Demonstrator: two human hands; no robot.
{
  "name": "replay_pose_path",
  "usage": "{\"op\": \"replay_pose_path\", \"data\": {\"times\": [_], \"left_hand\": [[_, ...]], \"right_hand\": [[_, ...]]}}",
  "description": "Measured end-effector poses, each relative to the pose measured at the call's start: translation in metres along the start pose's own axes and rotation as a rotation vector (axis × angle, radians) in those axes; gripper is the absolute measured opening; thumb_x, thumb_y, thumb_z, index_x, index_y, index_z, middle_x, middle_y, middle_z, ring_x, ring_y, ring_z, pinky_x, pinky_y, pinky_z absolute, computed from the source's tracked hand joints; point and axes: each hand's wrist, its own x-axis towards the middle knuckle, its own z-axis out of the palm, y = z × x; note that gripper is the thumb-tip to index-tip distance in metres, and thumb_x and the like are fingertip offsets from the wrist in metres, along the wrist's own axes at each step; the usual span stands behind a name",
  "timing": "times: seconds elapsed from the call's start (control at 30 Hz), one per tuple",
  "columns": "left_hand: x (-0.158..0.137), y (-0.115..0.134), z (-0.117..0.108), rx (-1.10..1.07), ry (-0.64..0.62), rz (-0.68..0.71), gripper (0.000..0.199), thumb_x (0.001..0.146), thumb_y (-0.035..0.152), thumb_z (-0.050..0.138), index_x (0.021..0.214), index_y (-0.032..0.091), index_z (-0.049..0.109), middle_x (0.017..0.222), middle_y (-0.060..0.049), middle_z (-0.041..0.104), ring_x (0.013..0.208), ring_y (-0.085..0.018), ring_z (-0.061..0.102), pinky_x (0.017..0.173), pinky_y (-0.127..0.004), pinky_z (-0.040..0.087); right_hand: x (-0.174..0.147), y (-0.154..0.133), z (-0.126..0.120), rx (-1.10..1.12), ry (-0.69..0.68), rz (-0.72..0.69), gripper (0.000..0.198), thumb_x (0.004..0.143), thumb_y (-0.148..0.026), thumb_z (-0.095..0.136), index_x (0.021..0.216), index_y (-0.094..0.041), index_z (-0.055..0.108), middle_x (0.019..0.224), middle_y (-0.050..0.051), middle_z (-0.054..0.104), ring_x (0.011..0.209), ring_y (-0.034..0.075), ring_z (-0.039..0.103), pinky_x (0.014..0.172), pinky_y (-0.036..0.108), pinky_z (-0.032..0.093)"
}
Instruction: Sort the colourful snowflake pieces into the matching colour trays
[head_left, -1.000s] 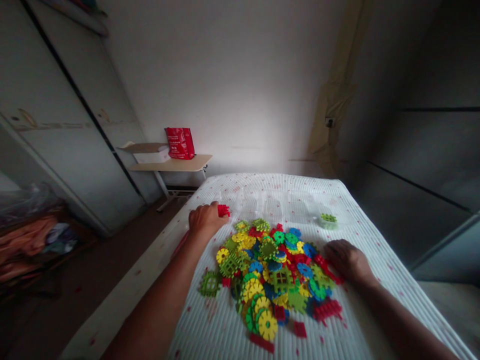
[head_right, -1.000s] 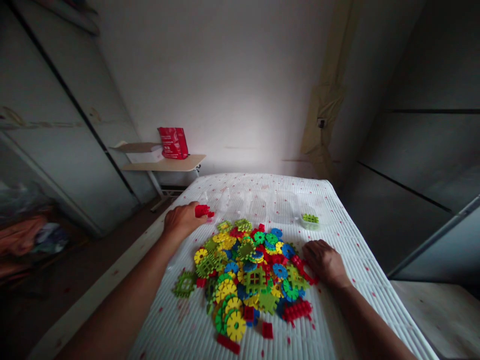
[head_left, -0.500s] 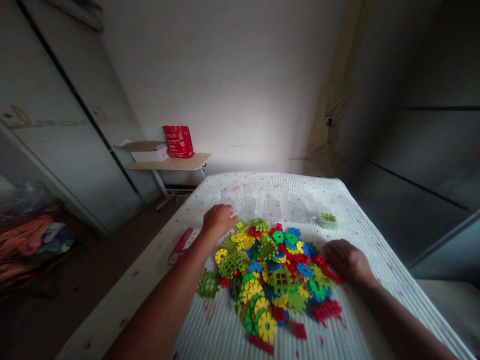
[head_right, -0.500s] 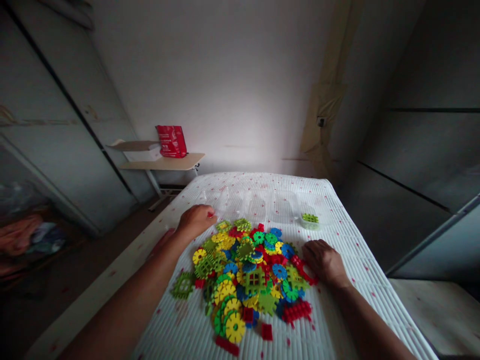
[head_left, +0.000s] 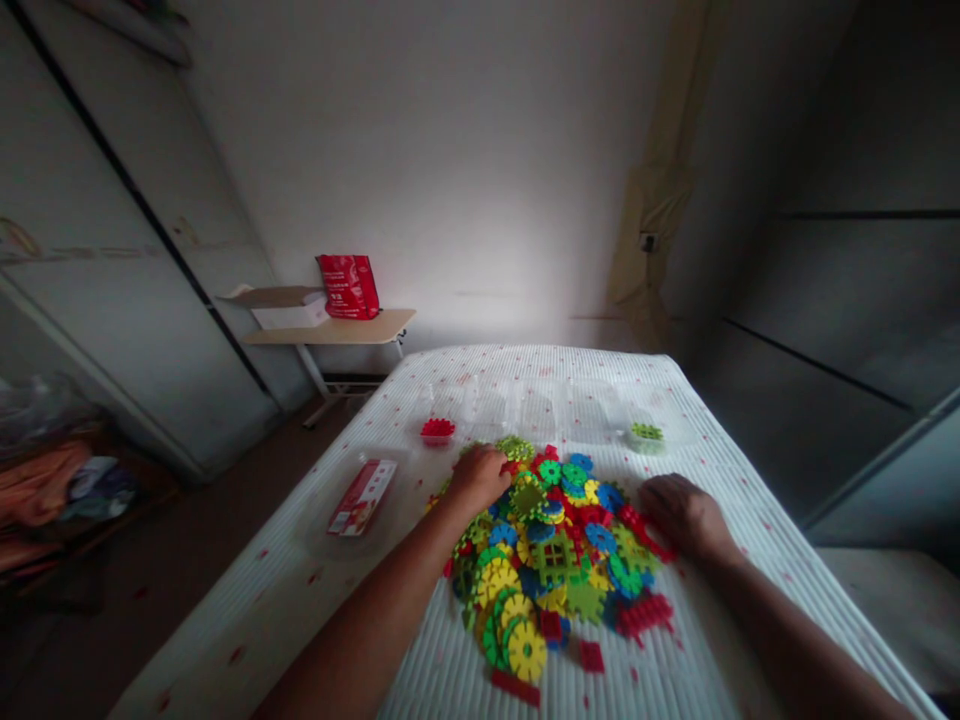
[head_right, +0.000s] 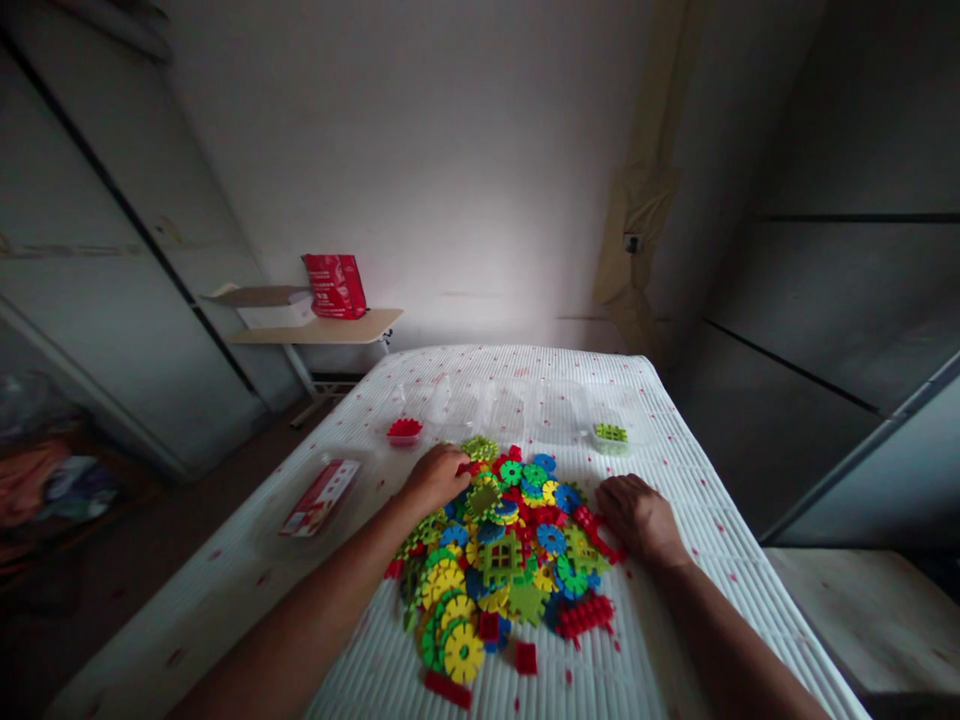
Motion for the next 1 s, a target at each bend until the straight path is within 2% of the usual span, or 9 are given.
{"op": "replay_pose_path", "data": {"times": [0.13, 0.27, 0.43, 0.5, 0.57, 0.63, 0.7, 0.83, 1.0], "left_hand": [[-0.003, -0.003, -0.002, -0.039, -0.004, 0.030, 0.020, 0.077, 0.023, 0.052, 0.086, 0.021, 0.069, 0.094, -0.005, 0.068, 0.094, -0.019, 0.060, 0.084, -0.027, 0.043], [-0.006, -0.015, -0.008, -0.120, -0.043, 0.051, 0.023, 0.078, 0.025, 0.051, 0.094, 0.023, 0.068, 0.089, 0.001, 0.070, 0.082, -0.013, 0.062, 0.072, -0.020, 0.044], [-0.014, -0.023, -0.013, -0.148, -0.022, 0.036, 0.026, 0.081, 0.019, 0.045, 0.092, 0.021, 0.068, 0.085, -0.001, 0.070, 0.078, -0.015, 0.061, 0.069, -0.022, 0.042], [-0.017, -0.025, -0.011, -0.153, 0.000, 0.034, 0.025, 0.081, 0.019, 0.044, 0.089, 0.021, 0.068, 0.085, -0.002, 0.069, 0.080, -0.015, 0.061, 0.070, -0.022, 0.041], [-0.018, -0.027, -0.008, -0.164, 0.031, 0.024, 0.025, 0.082, 0.018, 0.044, 0.090, 0.021, 0.067, 0.089, -0.002, 0.069, 0.084, -0.015, 0.061, 0.072, -0.022, 0.040], [-0.018, -0.030, -0.006, -0.171, 0.071, -0.005, 0.026, 0.083, 0.017, 0.042, 0.091, 0.021, 0.067, 0.091, -0.003, 0.070, 0.086, -0.015, 0.061, 0.074, -0.022, 0.040], [-0.018, -0.033, -0.006, -0.172, 0.110, -0.045, 0.026, 0.083, 0.016, 0.041, 0.091, 0.020, 0.067, 0.090, -0.003, 0.070, 0.086, -0.015, 0.062, 0.075, -0.022, 0.041], [-0.023, -0.032, -0.009, -0.178, 0.174, -0.085, 0.025, 0.083, 0.015, 0.042, 0.088, 0.019, 0.066, 0.086, -0.004, 0.070, 0.083, -0.016, 0.062, 0.073, -0.022, 0.041], [-0.039, -0.025, -0.008, -0.313, 0.286, -0.023, 0.024, 0.083, 0.015, 0.040, 0.088, 0.018, 0.063, 0.081, -0.003, 0.067, 0.078, -0.015, 0.062, 0.069, -0.022, 0.043]], "right_hand": [[0.000, 0.000, 0.002, 0.016, 0.013, 0.002, 0.041, 0.092, -0.035, 0.032, 0.072, -0.018, 0.064, 0.070, 0.008, 0.066, 0.065, 0.016, 0.057, 0.060, 0.025, 0.042], [0.004, -0.004, -0.003, 0.109, -0.008, 0.089, 0.041, 0.090, -0.039, 0.034, 0.068, -0.018, 0.062, 0.070, 0.008, 0.065, 0.065, 0.017, 0.057, 0.061, 0.026, 0.042], [0.007, -0.001, -0.027, 0.489, -0.212, 0.418, 0.043, 0.083, -0.052, 0.040, 0.069, -0.017, 0.060, 0.060, 0.002, 0.059, 0.056, 0.014, 0.052, 0.051, 0.025, 0.040], [0.005, 0.001, -0.036, 0.623, -0.298, 0.450, 0.044, 0.079, -0.056, 0.046, 0.071, -0.016, 0.062, 0.064, 0.003, 0.062, 0.061, 0.015, 0.055, 0.054, 0.025, 0.042], [0.001, 0.004, -0.040, 0.713, -0.385, 0.424, 0.044, 0.075, -0.057, 0.052, 0.075, -0.015, 0.064, 0.072, 0.005, 0.065, 0.067, 0.018, 0.057, 0.059, 0.027, 0.045], [-0.001, 0.005, -0.038, 0.720, -0.485, 0.397, 0.041, 0.072, -0.055, 0.056, 0.079, -0.015, 0.065, 0.075, 0.006, 0.066, 0.067, 0.018, 0.059, 0.060, 0.027, 0.045], [-0.003, 0.005, -0.034, 0.616, -0.545, 0.391, 0.034, 0.071, -0.050, 0.059, 0.081, -0.017, 0.066, 0.076, 0.005, 0.067, 0.066, 0.017, 0.059, 0.059, 0.026, 0.044], [-0.003, 0.002, -0.028, 0.424, -0.545, 0.402, 0.027, 0.069, -0.043, 0.061, 0.084, -0.020, 0.065, 0.078, 0.003, 0.067, 0.068, 0.016, 0.058, 0.059, 0.024, 0.042], [-0.002, -0.002, -0.037, 0.535, -0.603, 0.418, 0.018, 0.068, -0.034, 0.060, 0.075, -0.018, 0.061, 0.070, 0.001, 0.063, 0.062, 0.013, 0.054, 0.054, 0.022, 0.039]]}}
